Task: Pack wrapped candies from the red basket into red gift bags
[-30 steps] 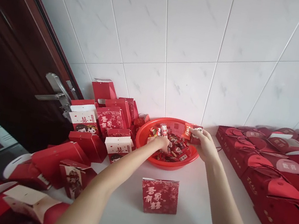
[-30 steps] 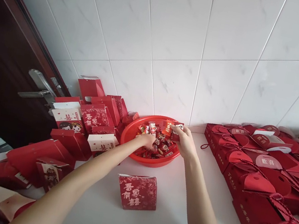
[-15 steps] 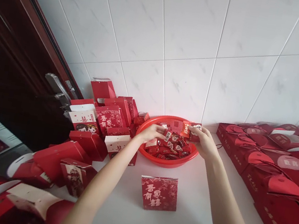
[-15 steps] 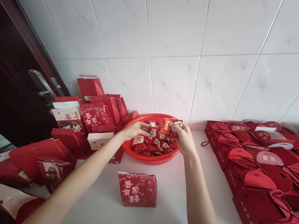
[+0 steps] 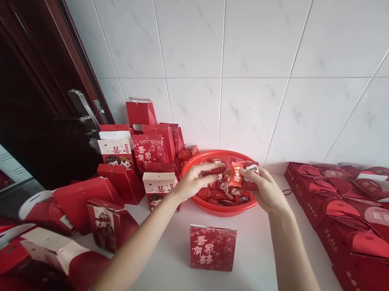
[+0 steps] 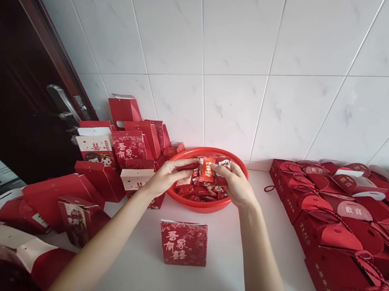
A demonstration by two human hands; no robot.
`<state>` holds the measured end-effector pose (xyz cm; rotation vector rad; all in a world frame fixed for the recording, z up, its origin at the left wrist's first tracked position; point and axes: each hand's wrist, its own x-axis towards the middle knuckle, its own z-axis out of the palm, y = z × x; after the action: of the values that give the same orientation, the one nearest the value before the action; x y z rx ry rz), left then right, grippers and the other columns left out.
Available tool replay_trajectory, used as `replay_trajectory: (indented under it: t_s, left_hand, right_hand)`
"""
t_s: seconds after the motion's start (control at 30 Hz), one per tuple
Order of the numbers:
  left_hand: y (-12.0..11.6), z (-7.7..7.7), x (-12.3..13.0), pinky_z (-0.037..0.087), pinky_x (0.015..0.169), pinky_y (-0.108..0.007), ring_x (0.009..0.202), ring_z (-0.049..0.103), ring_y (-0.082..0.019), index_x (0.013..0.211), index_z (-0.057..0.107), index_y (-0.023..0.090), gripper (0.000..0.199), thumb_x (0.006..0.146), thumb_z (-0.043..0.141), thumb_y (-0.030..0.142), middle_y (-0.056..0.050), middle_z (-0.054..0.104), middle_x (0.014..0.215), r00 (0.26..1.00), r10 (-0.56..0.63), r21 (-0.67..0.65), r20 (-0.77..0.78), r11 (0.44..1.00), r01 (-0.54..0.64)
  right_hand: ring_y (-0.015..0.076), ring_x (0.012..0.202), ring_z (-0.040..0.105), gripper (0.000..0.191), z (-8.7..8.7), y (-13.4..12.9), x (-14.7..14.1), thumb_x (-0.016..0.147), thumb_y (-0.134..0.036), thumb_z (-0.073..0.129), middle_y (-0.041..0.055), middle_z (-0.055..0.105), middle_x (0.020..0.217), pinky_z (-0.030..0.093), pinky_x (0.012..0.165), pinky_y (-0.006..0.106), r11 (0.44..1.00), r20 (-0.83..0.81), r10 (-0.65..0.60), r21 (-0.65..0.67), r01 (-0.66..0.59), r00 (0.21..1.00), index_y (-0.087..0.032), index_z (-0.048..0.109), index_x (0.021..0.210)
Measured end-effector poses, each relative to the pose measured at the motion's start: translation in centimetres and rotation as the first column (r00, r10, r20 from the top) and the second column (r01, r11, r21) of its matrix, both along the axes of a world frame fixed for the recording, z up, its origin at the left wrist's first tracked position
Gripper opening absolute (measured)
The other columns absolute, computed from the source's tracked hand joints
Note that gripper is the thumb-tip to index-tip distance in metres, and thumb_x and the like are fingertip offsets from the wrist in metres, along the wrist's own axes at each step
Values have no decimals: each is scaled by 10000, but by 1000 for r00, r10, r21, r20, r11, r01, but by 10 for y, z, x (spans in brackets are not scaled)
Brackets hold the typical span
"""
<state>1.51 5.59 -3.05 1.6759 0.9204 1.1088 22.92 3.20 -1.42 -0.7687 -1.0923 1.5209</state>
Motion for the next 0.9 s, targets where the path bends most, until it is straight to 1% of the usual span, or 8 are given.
replay_trajectory:
  t_s: [0.1,0.23,0.4,0.5,0.57,0.67,0.8,0.9]
  left_hand:
    - [-11,4,3,471,1106,-420,1290,581,-289,1151,778,224,364,795,734,286,-79,701,1291,998,68,122,-15,990,-66]
    - [-19,3,3,472,1115,-406,1306,566,-268,1176,761,239,347,844,673,287,-81,670,1298,993,116,221,-35,970,-105]
    - [-25,-4,2,436,1150,-405,1306,567,-248,1286,683,235,405,883,676,275,-88,645,1318,979,180,439,-92,890,-122]
    - [-30,-4,3,436,1148,-397,1308,570,-246,1315,644,227,416,900,664,255,-91,649,1334,975,180,478,-129,873,-98]
    - [-36,-2,3,447,1136,-385,1321,561,-253,1342,606,222,456,895,680,273,-99,639,1358,978,151,450,-145,890,-71]
    - [-47,3,-2,511,1051,-363,1289,583,-264,1392,510,228,570,871,719,328,-119,563,1446,979,88,309,-182,951,-28]
    - [-64,14,-18,552,933,-355,975,698,-198,1168,550,213,426,830,760,366,-92,621,1267,942,-85,130,-323,983,133]
    - [-75,23,-29,528,949,-354,998,686,-198,1043,571,213,354,798,791,342,-61,639,1178,905,-160,111,-395,969,220]
  right_hand:
    - [211,742,716,360,4,-6,-3,583,-377,919,7,729,780,606,618,297,1000,1,31,1,-31,1000,-212,692,810]
    - [214,736,705,359,6,-11,-5,601,-410,915,4,711,749,606,639,320,1000,-6,30,-1,-30,1000,-219,668,777]
    - [225,814,711,334,4,-14,-8,648,-414,887,29,746,841,594,716,322,998,46,39,42,-41,998,-208,696,828]
    - [201,790,704,286,1,-15,-11,711,-402,849,28,749,847,574,727,302,996,99,29,79,-37,995,-202,705,858]
    - [194,773,701,276,0,-15,-12,744,-409,826,31,752,853,570,725,304,993,139,14,113,-30,990,-198,703,874]
    - [205,777,709,290,0,-14,-10,758,-433,812,38,761,862,574,739,320,987,177,-41,161,13,983,-193,707,881]
    - [221,779,726,315,3,-15,-1,728,-447,836,47,776,865,581,725,320,978,197,-117,195,78,973,-191,733,881]
    - [223,738,722,332,8,-19,6,713,-453,850,45,770,812,589,697,324,970,230,-156,218,105,961,-188,747,883]
